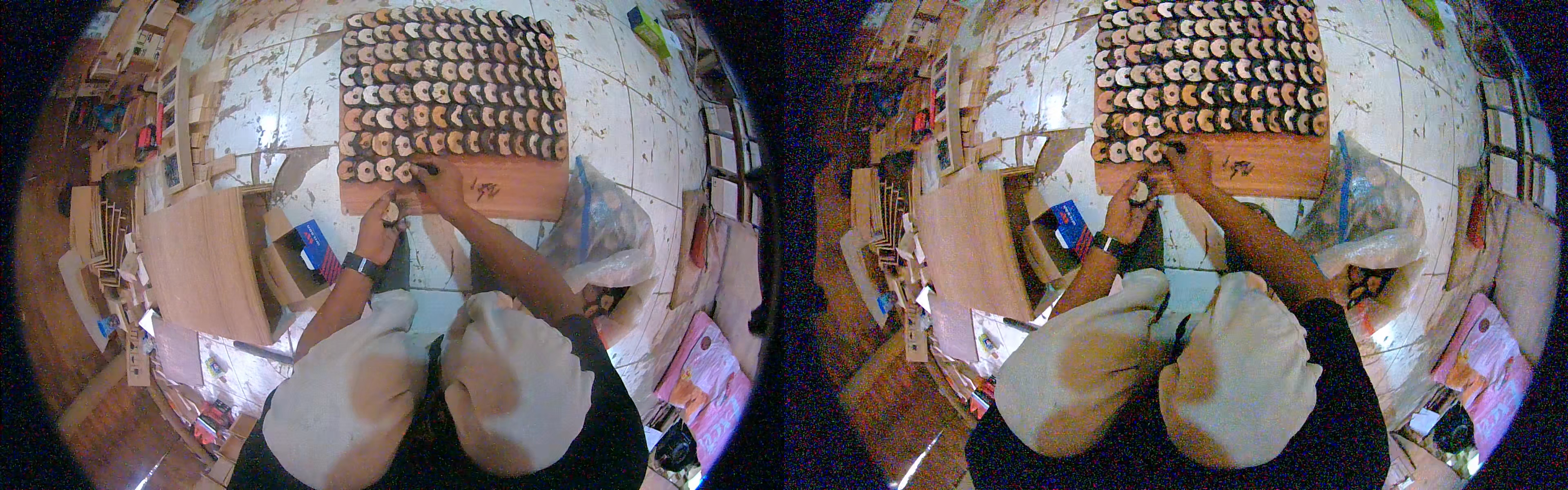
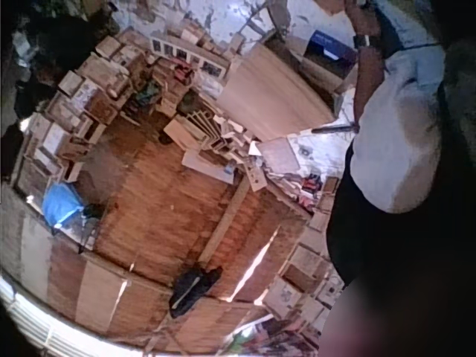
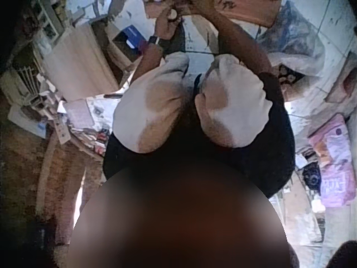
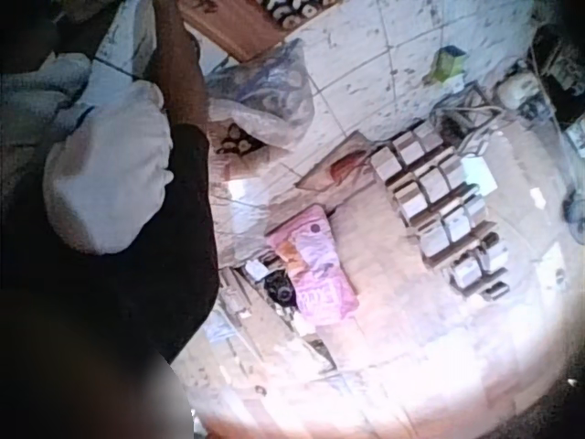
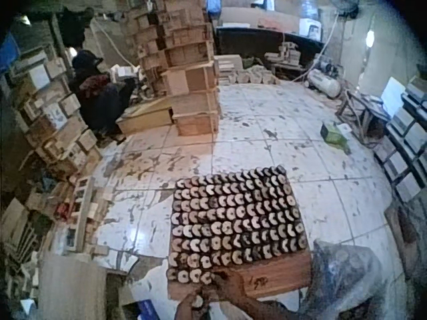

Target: The person sits on the floor and repeatedly peels bark from small cylindrical wood pieces using a small knife. They place the peeled pieces on a wooden board and discard the bark into a plastic bag.

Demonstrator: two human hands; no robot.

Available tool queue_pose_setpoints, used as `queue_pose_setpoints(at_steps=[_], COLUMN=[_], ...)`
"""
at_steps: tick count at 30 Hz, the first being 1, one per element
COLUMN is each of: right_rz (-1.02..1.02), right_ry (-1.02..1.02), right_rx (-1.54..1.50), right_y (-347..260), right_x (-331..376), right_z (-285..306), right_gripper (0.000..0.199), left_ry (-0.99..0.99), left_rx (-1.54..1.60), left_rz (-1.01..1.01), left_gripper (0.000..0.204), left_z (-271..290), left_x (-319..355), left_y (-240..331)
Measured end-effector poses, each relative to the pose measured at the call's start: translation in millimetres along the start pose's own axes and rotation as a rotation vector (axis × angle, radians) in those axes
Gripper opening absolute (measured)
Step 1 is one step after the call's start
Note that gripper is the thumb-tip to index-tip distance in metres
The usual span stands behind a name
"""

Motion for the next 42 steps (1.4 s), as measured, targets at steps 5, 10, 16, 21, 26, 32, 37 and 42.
queue_pose_setpoints(at_steps=[5, 10, 16, 21, 26, 32, 37, 42], right_rz=[0.144, 0.106, 0.329, 0.522, 0.370, -0.299, -0.353, -0.207], right_ry=[0.065, 0.125, -0.127, -0.149, -0.127, -0.139, -0.212, -0.220], right_rx=[0.098, 0.288, 0.801, 0.919, 0.642, -0.530, -0.411, -0.116], right_y=[7, 26, 24, 23, 16, -3, -8, -8], right_x=[13, 42, 42, 35, 35, 58, 63, 62], right_z=[10, 60, 104, 97, 89, 59, 46, 35], right_gripper=[0.020, 0.022, 0.022, 0.022, 0.021, 0.021, 0.020, 0.024], left_ry=[-0.005, 0.005, 0.018, -0.122, -0.316, -0.066, 0.084, 0.110], left_rx=[-0.005, 0.070, 0.190, 0.087, 0.113, -0.666, -1.175, -1.238], left_rz=[-0.064, 0.002, 0.101, 0.144, 0.204, -0.253, -0.525, -0.609], left_gripper=[0.034, 0.037, 0.039, 0.043, 0.045, 0.065, 0.083, 0.083], left_z=[-13, -15, -28, -32, -25, -42, -66, -71], left_x=[5, 5, 5, 6, 1, 6, 22, 25], left_y=[-1, 0, -11, -17, -16, -14, -2, -2])
Point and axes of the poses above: each hand's wrist, its own x-axis away from the middle knuckle, its own z-axis out of the back of the hand, y = z × x, the point moved 3 cm from there along -x, towards the middle knuckle, and after that the axes turned 7 degrees about z, right-handed, at the moved point
